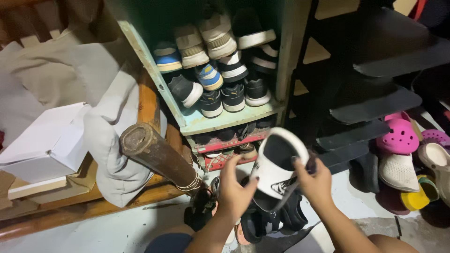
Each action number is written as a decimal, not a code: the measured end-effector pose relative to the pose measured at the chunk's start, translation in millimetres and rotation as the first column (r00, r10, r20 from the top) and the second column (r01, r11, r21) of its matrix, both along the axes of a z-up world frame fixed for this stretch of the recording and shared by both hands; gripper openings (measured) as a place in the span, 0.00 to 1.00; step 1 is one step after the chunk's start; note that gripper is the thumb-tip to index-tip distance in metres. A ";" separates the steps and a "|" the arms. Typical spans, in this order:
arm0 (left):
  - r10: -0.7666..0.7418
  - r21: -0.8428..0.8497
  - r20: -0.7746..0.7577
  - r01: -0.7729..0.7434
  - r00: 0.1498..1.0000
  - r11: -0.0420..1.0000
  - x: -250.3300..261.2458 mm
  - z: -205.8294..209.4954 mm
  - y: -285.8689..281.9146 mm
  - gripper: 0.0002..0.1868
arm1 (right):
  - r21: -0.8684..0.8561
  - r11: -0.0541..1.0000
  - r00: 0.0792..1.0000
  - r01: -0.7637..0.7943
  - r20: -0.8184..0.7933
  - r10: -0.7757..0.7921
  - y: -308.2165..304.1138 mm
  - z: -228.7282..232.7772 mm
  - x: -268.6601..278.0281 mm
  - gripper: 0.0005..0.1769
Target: The person wipes multiple shoes with a cloth, handling sneakers, slides, and sandals one at a time. They pick up each shoe, wipe its exterior, and place it on a nearby shoe rack.
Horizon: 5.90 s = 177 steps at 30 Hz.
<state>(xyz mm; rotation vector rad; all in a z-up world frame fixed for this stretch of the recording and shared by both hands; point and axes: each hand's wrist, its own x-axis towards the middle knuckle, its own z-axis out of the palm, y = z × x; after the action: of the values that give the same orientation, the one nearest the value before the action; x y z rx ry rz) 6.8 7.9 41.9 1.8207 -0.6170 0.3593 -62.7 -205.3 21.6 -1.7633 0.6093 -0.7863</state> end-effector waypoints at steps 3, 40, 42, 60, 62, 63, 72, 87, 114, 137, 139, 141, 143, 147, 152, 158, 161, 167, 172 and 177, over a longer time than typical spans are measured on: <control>-0.133 -0.129 -0.761 0.054 0.635 0.990 12.8 -16.2 -4.3 0.28 | 0.233 0.972 0.999 0.020 0.042 -0.030 -3.3 -16.4 1.9 0.16; -0.458 -0.311 -0.371 0.357 0.807 0.881 -9.1 -41.3 -28.3 0.15 | -0.448 0.891 0.986 -0.070 -0.167 -0.007 9.4 43.4 -6.7 0.13; -0.388 -0.154 -0.284 0.358 0.877 0.921 -11.2 -37.4 -28.3 0.13 | -0.582 0.813 0.991 0.021 0.117 0.058 13.2 38.0 -10.2 0.20; -0.516 0.534 0.170 0.362 0.840 0.765 -26.3 -76.8 -26.9 0.08 | -0.553 0.679 0.827 -0.484 -0.033 0.562 54.4 45.7 -2.1 0.35; -0.441 0.488 0.094 0.345 0.893 0.802 -22.7 -73.9 -28.2 0.07 | -0.459 0.716 0.836 -0.527 -0.127 0.534 47.2 44.1 -0.7 0.33; -0.402 0.465 0.055 0.333 0.914 0.820 -18.8 -69.6 -26.8 0.07 | -0.411 0.733 0.836 -0.542 -0.173 0.522 41.5 43.5 1.3 0.31; -0.343 -0.140 -0.332 0.313 0.879 0.939 10.6 -31.5 -21.3 0.15 | -0.550 0.786 0.959 -0.284 -0.148 0.243 16.7 11.6 2.5 0.30; -0.781 -0.815 -0.574 -0.264 0.246 0.516 42.4 -20.5 -7.7 0.26 | -0.076 0.951 0.954 -0.298 0.003 0.299 49.2 -5.3 -1.0 0.32; -0.809 -0.852 -0.458 -0.441 0.369 0.282 18.0 -4.1 -26.4 0.23 | -0.201 0.970 0.965 -0.139 0.194 0.179 76.8 -49.9 21.7 0.42; -0.551 -0.704 -0.710 -0.446 0.438 0.553 50.0 -57.9 -44.2 0.12 | -0.664 0.630 0.898 -0.402 -0.151 0.413 77.9 7.6 -18.2 0.52; -0.569 -0.719 -0.695 -0.443 0.441 0.535 55.7 -55.3 -44.2 0.13 | -0.660 0.552 0.845 -0.510 -0.263 0.466 76.2 -0.5 -20.5 0.55; -0.617 -0.761 -0.647 -0.434 0.449 0.482 61.3 -53.0 -42.5 0.13 | -0.650 0.516 0.817 -0.558 -0.321 0.479 68.5 -5.6 -23.5 0.55; -0.622 -0.761 -0.645 -0.453 0.445 0.464 68.3 -49.7 -39.6 0.14 | -0.613 0.641 0.876 -0.463 -0.202 0.439 56.3 -4.9 -28.9 0.52; -0.654 -0.786 -0.606 -0.465 0.453 0.406 74.5 -47.9 -35.1 0.14 | -0.527 0.834 0.978 -0.163 0.027 0.208 49.6 1.1 -37.6 0.47; -0.694 -0.804 -0.565 -0.487 0.447 0.341 72.8 -48.9 -34.7 0.15 | -0.606 0.682 0.907 -0.410 -0.194 0.373 59.4 -2.4 -37.6 0.53; -0.669 -0.804 -0.577 -0.465 0.467 0.369 78.1 -39.1 -25.4 0.15 | -0.179 0.933 0.946 -0.312 -0.147 0.288 46.0 -41.3 -29.1 0.39; -0.660 -0.777 -0.611 -0.491 0.436 0.394 70.7 -45.1 -26.5 0.14 | 0.200 0.920 0.928 -0.338 -0.090 0.361 38.0 -84.7 -27.2 0.37; -0.651 -0.763 -0.646 -0.372 0.399 0.529 55.3 -53.3 -34.9 0.13 | 0.498 0.821 0.895 -0.279 -0.174 0.410 17.8 -160.7 -27.8 0.38; -0.783 -0.826 -0.556 -0.080 0.279 0.558 48.2 -37.4 -24.3 0.24 | 0.591 0.776 0.898 -0.220 -0.188 0.398 -1.5 -160.2 -15.7 0.38; -0.859 -0.860 -0.466 0.121 0.213 0.497 50.7 -10.9 2.8 0.33 | 0.547 0.836 0.930 -0.048 -0.280 0.237 -9.0 -116.5 18.0 0.35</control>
<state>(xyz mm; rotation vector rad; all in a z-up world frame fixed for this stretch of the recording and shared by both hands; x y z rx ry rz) 57.5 10.7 30.9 0.6787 -0.2324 -0.8395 -44.7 -214.3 -94.9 -1.4008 0.8209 -0.1652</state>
